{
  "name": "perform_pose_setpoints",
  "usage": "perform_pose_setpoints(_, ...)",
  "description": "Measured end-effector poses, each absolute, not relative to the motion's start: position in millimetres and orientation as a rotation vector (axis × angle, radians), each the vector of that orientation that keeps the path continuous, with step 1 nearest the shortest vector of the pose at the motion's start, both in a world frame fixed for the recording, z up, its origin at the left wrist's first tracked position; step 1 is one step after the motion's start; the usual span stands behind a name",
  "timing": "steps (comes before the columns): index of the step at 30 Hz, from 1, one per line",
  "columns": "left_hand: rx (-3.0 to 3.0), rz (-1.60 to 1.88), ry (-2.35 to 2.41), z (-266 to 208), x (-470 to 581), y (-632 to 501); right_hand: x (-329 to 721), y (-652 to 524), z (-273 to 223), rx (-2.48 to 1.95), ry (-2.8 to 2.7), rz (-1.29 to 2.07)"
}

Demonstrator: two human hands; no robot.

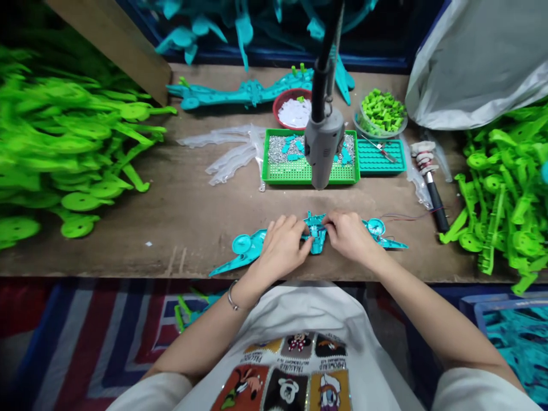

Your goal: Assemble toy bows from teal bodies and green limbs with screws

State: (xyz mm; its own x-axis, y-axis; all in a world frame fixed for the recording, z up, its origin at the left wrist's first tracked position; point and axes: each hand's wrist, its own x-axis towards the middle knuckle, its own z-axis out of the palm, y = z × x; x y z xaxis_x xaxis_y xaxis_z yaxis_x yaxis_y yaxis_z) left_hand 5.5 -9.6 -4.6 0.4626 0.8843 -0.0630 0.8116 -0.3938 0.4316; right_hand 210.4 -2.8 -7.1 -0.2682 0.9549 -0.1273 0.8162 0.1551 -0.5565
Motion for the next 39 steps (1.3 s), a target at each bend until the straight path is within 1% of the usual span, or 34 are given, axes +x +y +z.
perform_pose_setpoints(4,2.355,0.121,1.442,-8.0,16.9,-3.6,211.5,-1.7,-4.9,-1.735,-2.081,0.864)
perform_pose_setpoints(8,2.313,0.061,1.423,-4.6,15.5,-2.8,212.6,0.1,-5.8,-1.782,-1.875,0.996)
perform_pose_setpoints(11,2.319,0.048,1.424,-2.7,13.6,-1.8,210.6,1.1,-5.6,-1.788,-1.839,1.032)
perform_pose_setpoints(16,2.223,0.194,1.409,-6.9,1.5,3.5,207.0,2.8,-0.8,-1.873,-2.017,0.966)
perform_pose_setpoints(20,2.168,0.342,1.263,-9.8,-13.7,3.4,206.7,2.4,3.1,-1.816,-2.165,0.931)
perform_pose_setpoints(24,2.288,0.293,1.151,-12.0,-20.7,-2.7,197.8,-0.7,2.8,-1.81,-2.208,0.915)
perform_pose_setpoints(28,2.196,0.322,1.109,-16.4,-24.6,-2.4,188.5,-3.8,1.7,-1.903,-2.233,0.832)
perform_pose_setpoints(34,1.907,0.622,1.055,-20.8,-34.4,3.6,192.3,-6.5,2.7,-1.807,-2.145,0.9)
perform_pose_setpoints(39,1.757,0.787,1.115,-26.1,-40.1,3.8,188.4,-11.1,1.3,-1.871,-2.123,0.901)
